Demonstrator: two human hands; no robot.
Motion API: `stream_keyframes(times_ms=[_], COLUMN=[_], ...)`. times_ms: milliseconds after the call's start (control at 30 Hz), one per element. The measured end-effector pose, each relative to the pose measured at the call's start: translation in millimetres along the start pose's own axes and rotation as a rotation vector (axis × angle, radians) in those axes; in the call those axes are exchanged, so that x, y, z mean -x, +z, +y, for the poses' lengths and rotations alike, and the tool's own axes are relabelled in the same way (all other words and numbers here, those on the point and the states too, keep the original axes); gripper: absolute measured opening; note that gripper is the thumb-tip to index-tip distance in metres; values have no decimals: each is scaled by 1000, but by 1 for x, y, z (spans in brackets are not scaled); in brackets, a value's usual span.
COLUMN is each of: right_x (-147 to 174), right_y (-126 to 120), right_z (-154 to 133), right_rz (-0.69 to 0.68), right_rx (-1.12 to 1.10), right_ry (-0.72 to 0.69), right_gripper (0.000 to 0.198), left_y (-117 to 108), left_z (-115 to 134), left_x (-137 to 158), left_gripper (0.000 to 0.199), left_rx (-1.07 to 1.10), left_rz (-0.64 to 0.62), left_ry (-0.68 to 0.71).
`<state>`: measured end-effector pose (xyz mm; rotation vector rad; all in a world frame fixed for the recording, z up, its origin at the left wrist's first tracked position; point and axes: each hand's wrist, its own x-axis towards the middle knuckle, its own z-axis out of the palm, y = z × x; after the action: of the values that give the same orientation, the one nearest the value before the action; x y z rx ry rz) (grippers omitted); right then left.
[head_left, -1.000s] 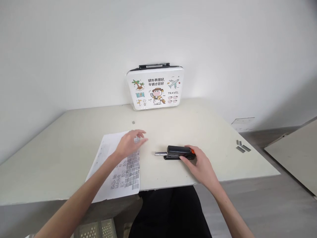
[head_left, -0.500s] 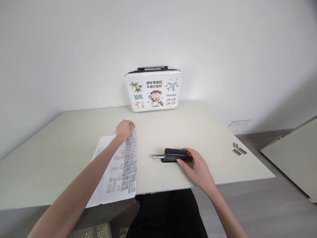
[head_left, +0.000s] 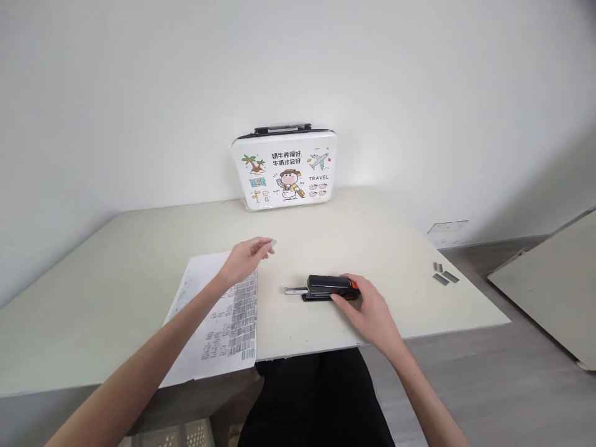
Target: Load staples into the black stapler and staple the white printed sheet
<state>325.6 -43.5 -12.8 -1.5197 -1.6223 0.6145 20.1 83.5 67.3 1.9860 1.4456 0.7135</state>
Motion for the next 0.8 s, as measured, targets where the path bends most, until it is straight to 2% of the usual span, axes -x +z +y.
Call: stream_keyframes(times_ms=[133,267,567,800], right_x=[-1,-1,-1,0], right_y=[-1,-1,0,0], right_z=[0,0,-1,0], right_rz=[-5,-10,-12,-6], right_rx=[-4,-1,7,4], right_ry=[-1,1,8,13], right_gripper=[45,44,39,41], left_y=[13,25,38,47], left_z=[24,34,33,29], left_x=[28,45,65,74], left_gripper=[43,37,30,27], left_rx=[67,26,-104,-177], left_rz=[-64,-62,-27,-64], left_ry=[56,82,161,241])
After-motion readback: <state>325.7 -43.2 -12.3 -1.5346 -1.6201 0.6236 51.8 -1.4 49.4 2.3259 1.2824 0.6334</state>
